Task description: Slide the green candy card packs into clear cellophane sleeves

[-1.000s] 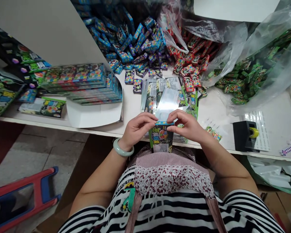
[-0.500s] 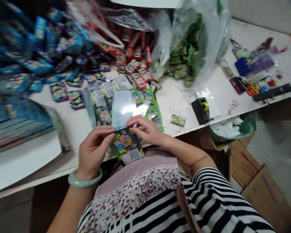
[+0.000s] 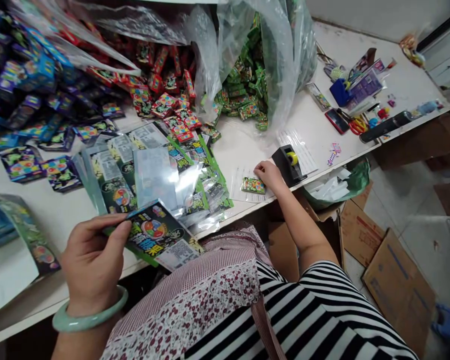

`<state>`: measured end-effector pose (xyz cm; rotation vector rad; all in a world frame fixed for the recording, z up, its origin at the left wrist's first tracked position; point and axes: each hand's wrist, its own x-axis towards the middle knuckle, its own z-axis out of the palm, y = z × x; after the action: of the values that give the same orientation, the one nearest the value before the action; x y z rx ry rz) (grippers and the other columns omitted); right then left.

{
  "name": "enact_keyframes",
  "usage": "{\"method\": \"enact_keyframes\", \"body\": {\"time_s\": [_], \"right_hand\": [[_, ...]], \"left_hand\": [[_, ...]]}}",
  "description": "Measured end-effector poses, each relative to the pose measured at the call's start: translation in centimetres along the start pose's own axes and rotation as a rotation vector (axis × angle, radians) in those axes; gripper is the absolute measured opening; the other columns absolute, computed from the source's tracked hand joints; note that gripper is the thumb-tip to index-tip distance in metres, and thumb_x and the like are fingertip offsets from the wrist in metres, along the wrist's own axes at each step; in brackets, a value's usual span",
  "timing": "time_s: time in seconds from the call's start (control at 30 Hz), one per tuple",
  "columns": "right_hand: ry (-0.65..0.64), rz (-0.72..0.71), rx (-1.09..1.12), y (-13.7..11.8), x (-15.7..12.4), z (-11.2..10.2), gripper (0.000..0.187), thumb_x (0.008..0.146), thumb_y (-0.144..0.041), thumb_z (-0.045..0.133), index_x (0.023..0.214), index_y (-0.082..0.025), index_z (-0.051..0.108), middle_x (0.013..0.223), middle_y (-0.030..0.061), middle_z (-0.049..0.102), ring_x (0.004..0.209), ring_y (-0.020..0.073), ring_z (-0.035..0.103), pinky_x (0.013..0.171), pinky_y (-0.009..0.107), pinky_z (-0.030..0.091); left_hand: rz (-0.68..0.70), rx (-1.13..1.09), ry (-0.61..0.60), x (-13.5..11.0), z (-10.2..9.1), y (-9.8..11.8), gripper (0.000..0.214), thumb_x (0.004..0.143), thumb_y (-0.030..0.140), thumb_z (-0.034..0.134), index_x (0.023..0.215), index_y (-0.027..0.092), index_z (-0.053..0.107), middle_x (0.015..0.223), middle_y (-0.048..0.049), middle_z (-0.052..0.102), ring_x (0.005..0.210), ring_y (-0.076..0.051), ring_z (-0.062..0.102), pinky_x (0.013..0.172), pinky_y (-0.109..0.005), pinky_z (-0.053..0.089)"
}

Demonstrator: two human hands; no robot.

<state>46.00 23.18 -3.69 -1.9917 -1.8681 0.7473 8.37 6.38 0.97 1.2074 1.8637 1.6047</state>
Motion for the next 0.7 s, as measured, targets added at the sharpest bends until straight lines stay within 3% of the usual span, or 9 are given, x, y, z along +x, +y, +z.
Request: {"method": "enact_keyframes", "body": {"time_s": [0.13,0.23,0.3,0.37,0.5,0.6,0.7], "right_hand": [[-0.056,0.016,0.123,0.5,-0.4,-1.5,0.011,0.082,-0.028,0.06,0.08,-0.018,0.064,0.08,0.0009,0.064,0.076,0.0154,0.059,0.074,0.028,0.048],[-0.087,-0.03,0.23,-1.0,-1.3,-3.6,0.015,0.084,-0.031,0.057,0.083,-0.017,0.061,0.077,-0.0007,0.061,0.073,0.0127,0.057,0.073,0.027,0.048],[-0.169,-0.182,0.367,-4.1,-2.3,-4.4,0.017,0.083,-0.034,0.06,0.083,-0.017,0.061,0.079,-0.0009,0.061,0.074,0.0117,0.055,0.075,0.027,0.046],[-0.354,-0.423,0.51,-8.7,-3.7,-4.2,0.02,0.084,-0.037,0.063,0.084,-0.018,0.061,0.08,-0.0004,0.061,0.074,0.0117,0.054,0.073,0.027,0.044],[-0.72,-0.792,0.517,-18.5,-6.1,-2.2,0.015,0.09,-0.032,0.059,0.085,-0.017,0.06,0.081,0.0004,0.063,0.076,0.0116,0.055,0.074,0.027,0.044],[-0.858,-0.89,0.402,-23.3,-6.2,0.0,0.01,0.09,-0.026,0.057,0.084,-0.017,0.057,0.076,-0.0011,0.061,0.071,0.011,0.054,0.071,0.027,0.042],[-0.895,-0.879,0.234,-25.3,-5.6,1.9,0.007,0.088,-0.021,0.058,0.083,-0.017,0.056,0.073,-0.002,0.059,0.069,0.0108,0.052,0.069,0.027,0.04]], "left_hand": [[-0.003,-0.012,-0.03,0.0,-0.1,-0.7,0.02,0.066,0.029,0.078,0.085,0.026,0.072,0.086,-0.002,0.071,0.086,-0.023,0.067,0.094,-0.051,0.052],[0.027,-0.044,-0.073,0.1,0.2,-1.3,0.018,0.07,0.028,0.078,0.086,0.026,0.071,0.088,-0.0009,0.072,0.088,-0.021,0.067,0.093,-0.046,0.052],[0.068,-0.06,-0.113,0.2,0.5,-1.2,0.016,0.072,0.029,0.078,0.084,0.024,0.069,0.086,-0.0004,0.071,0.086,-0.02,0.066,0.088,-0.041,0.053],[0.095,-0.065,-0.157,0.2,0.8,-0.8,0.015,0.076,0.032,0.076,0.083,0.023,0.067,0.085,-0.0005,0.07,0.084,-0.018,0.065,0.084,-0.036,0.053],[0.141,-0.058,-0.24,0.1,0.9,0.3,0.016,0.086,0.037,0.069,0.087,0.021,0.064,0.086,-0.0009,0.067,0.085,-0.016,0.063,0.084,-0.032,0.051],[0.154,-0.067,-0.276,0.0,0.6,0.8,0.019,0.09,0.04,0.064,0.088,0.021,0.062,0.086,-0.0014,0.065,0.085,-0.016,0.062,0.081,-0.031,0.051],[0.163,-0.119,-0.286,-0.1,0.3,0.9,0.02,0.093,0.041,0.061,0.089,0.022,0.061,0.086,-0.0011,0.064,0.085,-0.016,0.061,0.081,-0.031,0.05]]}}
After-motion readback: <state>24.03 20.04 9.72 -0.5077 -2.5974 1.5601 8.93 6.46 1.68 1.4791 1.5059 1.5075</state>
